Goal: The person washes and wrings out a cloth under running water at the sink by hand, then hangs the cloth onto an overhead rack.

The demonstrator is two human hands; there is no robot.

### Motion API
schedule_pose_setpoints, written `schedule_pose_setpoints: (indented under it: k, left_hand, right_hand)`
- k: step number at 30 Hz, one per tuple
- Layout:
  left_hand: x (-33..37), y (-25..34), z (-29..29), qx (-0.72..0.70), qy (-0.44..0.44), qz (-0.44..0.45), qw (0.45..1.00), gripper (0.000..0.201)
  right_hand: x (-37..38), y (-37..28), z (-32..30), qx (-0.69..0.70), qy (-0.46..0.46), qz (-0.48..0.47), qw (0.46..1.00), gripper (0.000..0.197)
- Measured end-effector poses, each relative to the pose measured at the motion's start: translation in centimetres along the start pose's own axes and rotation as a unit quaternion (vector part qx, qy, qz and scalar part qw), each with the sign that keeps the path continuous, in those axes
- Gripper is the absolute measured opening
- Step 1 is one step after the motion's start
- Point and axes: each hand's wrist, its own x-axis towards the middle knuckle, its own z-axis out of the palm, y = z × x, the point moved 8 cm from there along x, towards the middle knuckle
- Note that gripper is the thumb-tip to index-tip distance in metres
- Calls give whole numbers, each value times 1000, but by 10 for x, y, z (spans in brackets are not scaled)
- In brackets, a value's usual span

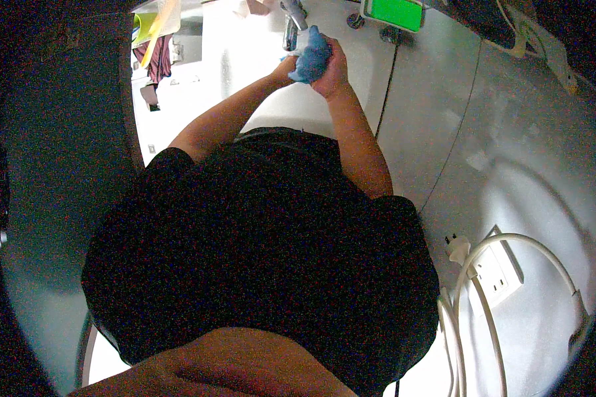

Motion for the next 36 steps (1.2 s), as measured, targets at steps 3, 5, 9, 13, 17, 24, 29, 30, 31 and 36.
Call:
schedule_pose_setpoints:
  k: [3, 5, 9, 13, 17, 24, 29, 30, 31, 36]
  left_hand:
    - [-4, -45, 1, -56, -4, -177, 983, 30]
    - [-6, -68, -13, -176, 35, -249, 952, 31]
    - [-15, -74, -54, -334, 90, -258, 902, 22]
    - [-20, -44, -67, -461, 114, -235, 848, 28]
    - [-6, -5, -46, -647, 76, -224, 725, 38]
    - [-38, -36, -64, -651, 159, -244, 701, 22]
    - [-32, -18, -52, -594, 235, -291, 712, 22]
    - [-38, -25, -59, -589, 244, -289, 714, 22]
    - [-33, -19, -65, -602, 244, -256, 716, 25]
    - [-27, -14, -105, -647, 287, -183, 683, 32]
  right_hand:
    - [2, -24, -12, 2, 39, -54, 998, 29]
    - [6, -46, -29, 32, 25, -101, 994, 29]
    - [17, -76, -104, 51, 17, -142, 988, 29]
    - [15, -67, -185, -36, 258, -186, 947, 24]
    - [6, -93, -239, -538, 332, -307, 711, 30]
    - [48, 21, -98, -764, 24, -262, 589, 75]
    - [72, 67, -67, -726, -48, -247, 640, 56]
    - [79, 77, -64, -708, -28, -185, 681, 47]
    - [80, 75, -61, -729, -14, -218, 649, 28]
    - [98, 64, -93, -669, -11, -113, 734, 19]
